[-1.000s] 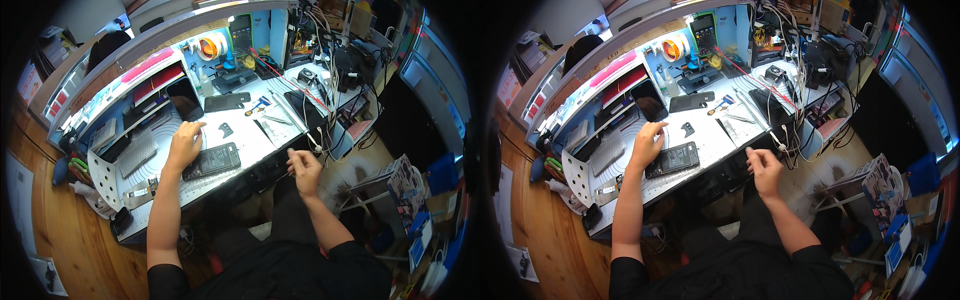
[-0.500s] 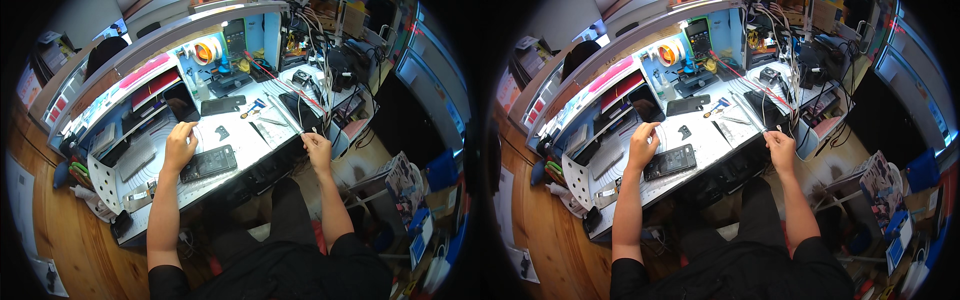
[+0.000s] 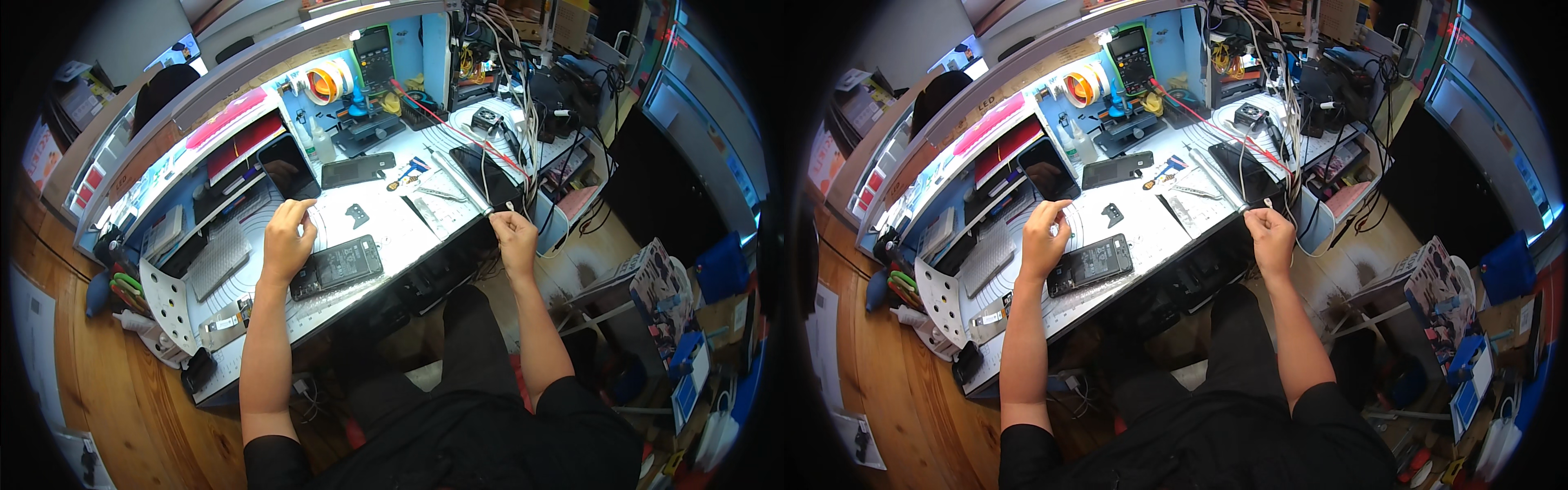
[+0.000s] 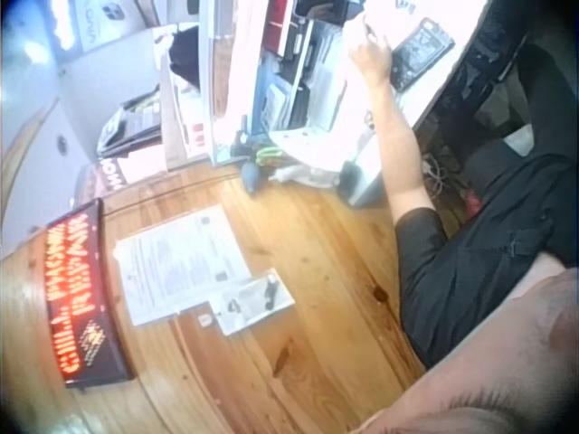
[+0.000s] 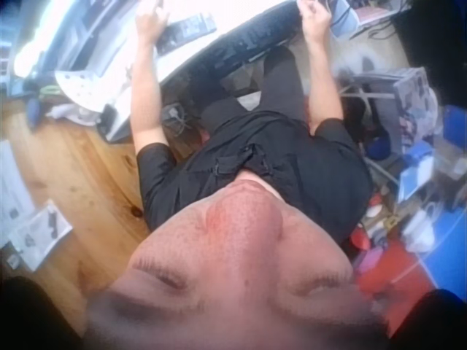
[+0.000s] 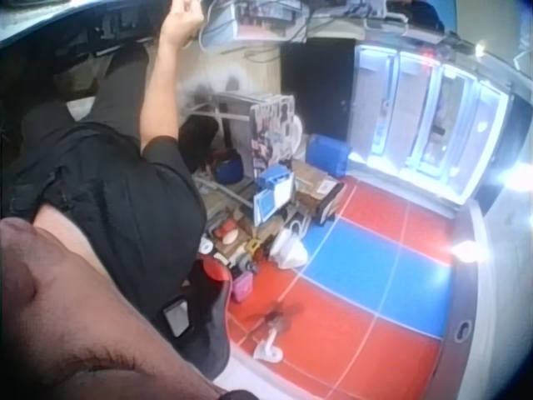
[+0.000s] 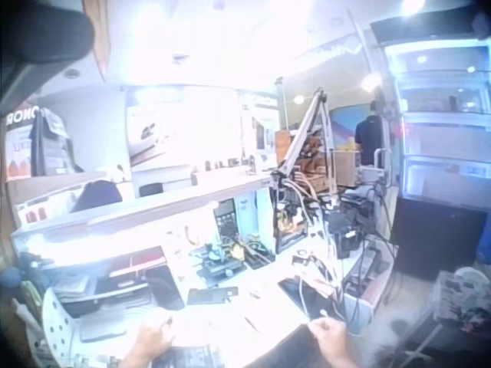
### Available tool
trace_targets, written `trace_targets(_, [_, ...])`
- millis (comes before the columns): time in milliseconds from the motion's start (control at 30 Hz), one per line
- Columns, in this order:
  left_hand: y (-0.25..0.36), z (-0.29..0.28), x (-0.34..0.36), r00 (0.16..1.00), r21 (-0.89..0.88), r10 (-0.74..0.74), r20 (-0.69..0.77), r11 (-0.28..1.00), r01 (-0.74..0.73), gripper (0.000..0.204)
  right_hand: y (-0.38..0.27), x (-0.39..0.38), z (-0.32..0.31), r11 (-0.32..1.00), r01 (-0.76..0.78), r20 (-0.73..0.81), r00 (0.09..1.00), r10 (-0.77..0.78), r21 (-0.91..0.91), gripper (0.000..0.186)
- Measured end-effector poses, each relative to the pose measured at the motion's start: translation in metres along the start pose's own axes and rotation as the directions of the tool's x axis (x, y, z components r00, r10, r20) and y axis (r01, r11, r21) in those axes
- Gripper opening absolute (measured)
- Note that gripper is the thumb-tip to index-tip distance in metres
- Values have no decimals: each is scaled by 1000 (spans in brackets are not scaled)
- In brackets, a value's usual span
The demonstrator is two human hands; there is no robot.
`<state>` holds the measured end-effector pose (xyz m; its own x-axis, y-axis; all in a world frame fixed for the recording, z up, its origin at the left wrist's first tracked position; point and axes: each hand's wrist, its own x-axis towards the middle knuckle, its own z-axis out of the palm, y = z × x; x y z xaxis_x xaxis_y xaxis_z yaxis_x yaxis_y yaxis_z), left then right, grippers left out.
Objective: The person uses an electric screwdriver to remove screws from the internal chassis of a disassembled mobile phone.
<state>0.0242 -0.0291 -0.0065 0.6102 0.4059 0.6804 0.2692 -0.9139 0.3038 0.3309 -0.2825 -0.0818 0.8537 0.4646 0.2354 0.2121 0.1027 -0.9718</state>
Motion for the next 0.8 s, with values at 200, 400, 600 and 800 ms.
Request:
trace_targets(200, [0, -1, 0, 999, -46, -35, -28, 998, 34, 31, -8, -9, 1, 991, 18, -4, 1000, -18, -130, 16])
trace_targets(400, [-7, 0, 2, 958, -326, -284, -30, 909, 259, 34, -23, -28, 0, 822, 369, -24, 907, -420, -435, 19])
trace_targets(600, [-26, -4, -2, 897, -643, -437, 68, 668, 375, 35, -27, -7, 24, 670, 464, 88, 853, -515, -579, 32])
trace_targets(800, [-23, -8, 3, 864, -764, -496, 88, 523, 378, 44, -25, 5, 28, 746, 409, 12, 881, -474, -526, 25])
